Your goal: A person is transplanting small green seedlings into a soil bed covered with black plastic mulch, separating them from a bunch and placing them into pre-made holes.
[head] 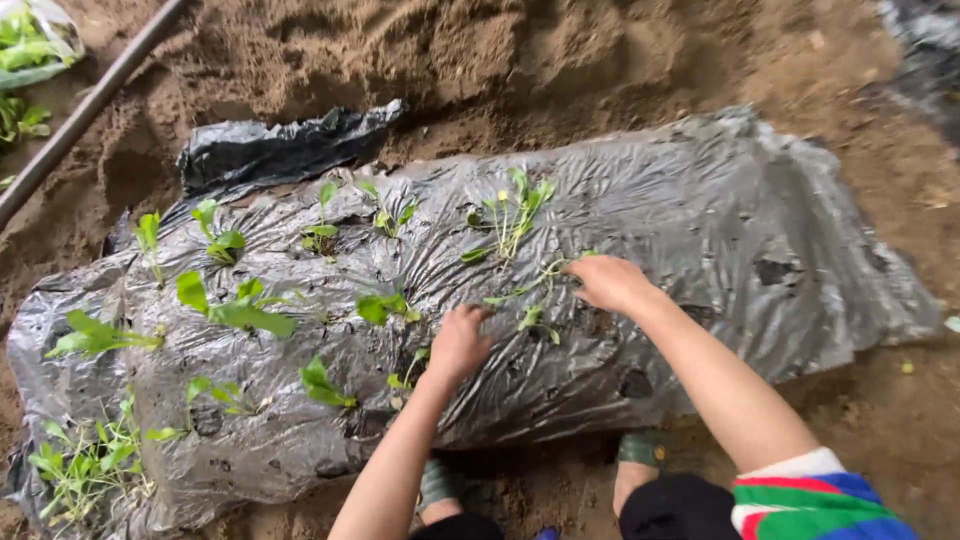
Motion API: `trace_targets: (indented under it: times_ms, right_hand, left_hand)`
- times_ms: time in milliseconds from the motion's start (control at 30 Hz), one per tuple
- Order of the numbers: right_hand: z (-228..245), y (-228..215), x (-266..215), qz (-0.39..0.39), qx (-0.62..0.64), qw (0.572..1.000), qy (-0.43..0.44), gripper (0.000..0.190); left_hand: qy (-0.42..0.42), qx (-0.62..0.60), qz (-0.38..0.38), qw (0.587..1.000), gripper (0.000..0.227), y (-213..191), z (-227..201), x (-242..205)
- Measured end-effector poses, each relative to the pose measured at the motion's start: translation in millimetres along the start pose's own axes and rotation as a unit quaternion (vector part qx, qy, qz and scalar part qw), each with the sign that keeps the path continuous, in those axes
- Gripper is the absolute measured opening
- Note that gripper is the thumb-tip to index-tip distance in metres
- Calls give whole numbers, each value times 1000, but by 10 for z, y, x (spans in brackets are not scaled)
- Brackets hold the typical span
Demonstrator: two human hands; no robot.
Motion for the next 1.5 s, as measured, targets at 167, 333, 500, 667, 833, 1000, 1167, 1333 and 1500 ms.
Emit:
trace_targets:
  times_ms: [167, 333, 500, 667, 833, 1000, 1167, 1333, 1500]
  right_hand:
    - [-44, 205, 951, -94, -17, 994, -50, 47]
    - [-6, 501, 1458, -103, -53, 990, -85, 42]
    - [-182, 799, 1538, -136, -108, 978, -118, 31]
    - [-485, 679, 1045, -117, -134, 981, -73, 37]
    - [-1495, 1213, 438, -104, -221, 969, 25, 33]
    - [-2241, 1567, 142, -73, -255, 952, 151, 19]
    - [-2112, 1498, 335, -100, -251, 947, 173, 12]
    - [-1810, 1265, 504, -140, -58, 972, 179, 18]
    - [-1935, 1429, 541, -134, -38, 967, 212, 26]
  left_hand:
    - [-4, 162, 73, 984, 60, 33, -101, -1]
    - [-4, 219, 132, 967, 61, 402, -20, 110]
    - [9, 208, 118, 971, 60, 653, 171, 131]
    - [23, 201, 99, 974, 61, 603, 161, 100]
    - [28, 195, 93, 976, 63, 635, 201, 79]
    - [30, 207, 87, 974, 65, 612, 164, 64]
    - [16, 237, 103, 966, 70, 615, 139, 50]
    - [5, 238, 122, 964, 70, 643, 143, 48]
    - [3, 243, 125, 962, 71, 674, 171, 37]
Point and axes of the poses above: each hand's wrist, its own x-axis towards the middle knuckle, its own y-axis out of the palm, z = x × y, the point moved 3 cm from there along x, towards the middle knuckle, and after that the axes turned 11 degrees about -y, right-handed, at the moved point
